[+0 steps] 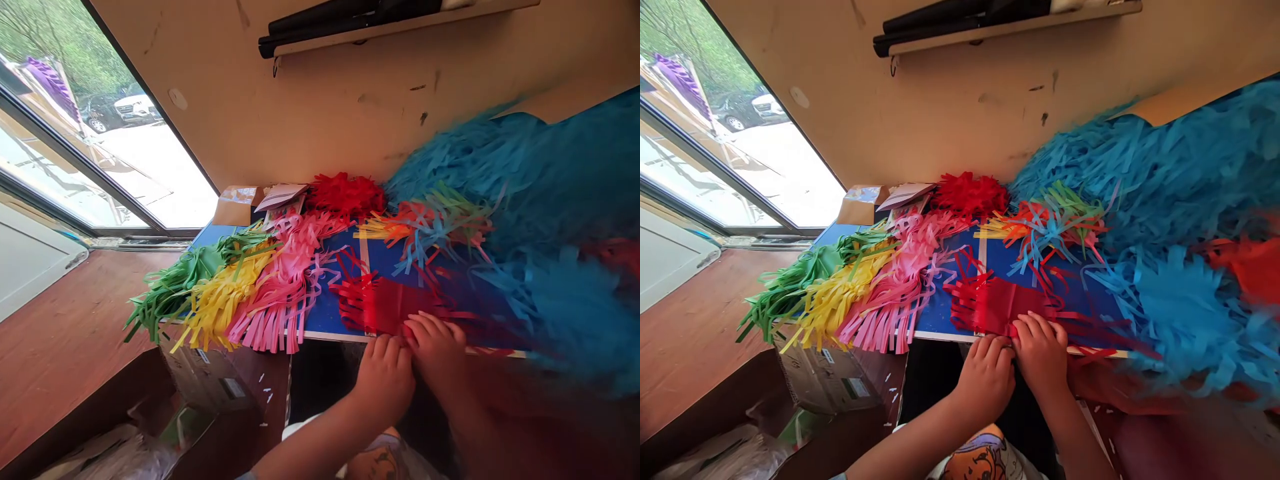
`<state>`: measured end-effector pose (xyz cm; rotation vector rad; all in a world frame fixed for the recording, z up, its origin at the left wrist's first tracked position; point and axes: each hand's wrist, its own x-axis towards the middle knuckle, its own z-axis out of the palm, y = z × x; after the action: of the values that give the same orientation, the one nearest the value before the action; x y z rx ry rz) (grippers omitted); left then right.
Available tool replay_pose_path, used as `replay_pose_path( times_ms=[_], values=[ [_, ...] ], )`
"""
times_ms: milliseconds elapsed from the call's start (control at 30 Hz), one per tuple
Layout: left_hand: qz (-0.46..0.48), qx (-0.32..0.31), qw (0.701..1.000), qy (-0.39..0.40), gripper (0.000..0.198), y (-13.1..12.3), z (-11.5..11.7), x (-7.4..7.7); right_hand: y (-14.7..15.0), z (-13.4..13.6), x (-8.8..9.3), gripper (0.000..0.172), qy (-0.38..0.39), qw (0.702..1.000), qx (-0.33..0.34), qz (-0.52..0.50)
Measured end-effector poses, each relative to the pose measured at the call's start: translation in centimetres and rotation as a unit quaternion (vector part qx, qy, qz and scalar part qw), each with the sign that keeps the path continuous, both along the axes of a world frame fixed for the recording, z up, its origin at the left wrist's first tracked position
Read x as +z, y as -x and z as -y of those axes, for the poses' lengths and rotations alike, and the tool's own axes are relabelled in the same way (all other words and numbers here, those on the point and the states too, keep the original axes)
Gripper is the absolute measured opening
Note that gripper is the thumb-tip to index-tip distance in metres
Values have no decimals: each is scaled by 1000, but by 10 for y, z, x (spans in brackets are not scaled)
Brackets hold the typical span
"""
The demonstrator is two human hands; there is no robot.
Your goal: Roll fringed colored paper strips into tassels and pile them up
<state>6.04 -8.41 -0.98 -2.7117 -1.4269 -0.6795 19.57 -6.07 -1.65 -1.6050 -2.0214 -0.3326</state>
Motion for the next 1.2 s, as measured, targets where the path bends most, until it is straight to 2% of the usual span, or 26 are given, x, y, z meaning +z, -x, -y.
replay_pose_path(
  times_ms=[167, 300, 400, 500, 533, 633, 700, 733, 767, 800, 833, 900, 933, 967, 1033, 1133, 1200],
  values=[
    [-49, -51, 996, 58, 28, 8, -26, 3, -9, 2, -3, 16, -33, 999, 2, -12],
    [-77, -7, 992, 102, 44, 21, -51, 8, -11, 0, -6, 17, -47, 999, 14, -17],
    [-69, 56, 993, 72, 47, 46, -77, 14, -9, -1, -10, 18, -37, 998, 36, -21],
    [-58, 190, 979, 42, 48, 95, -101, 23, -8, -2, -13, 19, -33, 998, 42, -30],
    [-55, 216, 974, 38, 47, 115, -107, 28, -7, -2, -14, 19, -31, 998, 42, -35],
    [-7, 280, 959, 40, 43, 164, -111, 49, -6, -2, -14, 20, -31, 997, 41, -53],
    [52, 316, 947, -25, 40, 170, -103, 63, -6, -2, -15, 22, -31, 997, 38, -64],
    [69, 308, 946, -68, 41, 163, -96, 68, -6, -2, -15, 22, -31, 996, 36, -69],
    [66, 262, 958, -100, 42, 148, -87, 70, -5, -2, -15, 23, -31, 996, 33, -73],
    [47, 181, 977, -106, 39, 128, -78, 69, -5, -2, -14, 23, -29, 996, 31, -75],
    [9, 83, 994, -76, 34, 105, -69, 66, -5, -2, -14, 23, -27, 996, 29, -75],
    [-65, -94, 993, -24, 28, 58, -57, 52, -5, -1, -13, 21, -21, 997, 28, -66],
    [-83, -128, 988, -14, 29, 39, -56, 44, -4, -1, -12, 21, -17, 998, 29, -60],
    [-97, -130, 987, -3, 32, 24, -56, 35, -4, -1, -11, 21, -13, 998, 31, -53],
    [-131, -119, 984, 25, 44, 12, -64, 22, -5, -1, -10, 22, -5, 998, 40, -39],
    [-153, -122, 980, 45, 45, 20, -76, 15, -18, 2, -10, 24, 13, 999, 31, 3],
    [-156, -120, 979, 50, 43, 29, -79, 16, -40, 9, -12, 30, 23, 999, -12, 39]
  ],
)
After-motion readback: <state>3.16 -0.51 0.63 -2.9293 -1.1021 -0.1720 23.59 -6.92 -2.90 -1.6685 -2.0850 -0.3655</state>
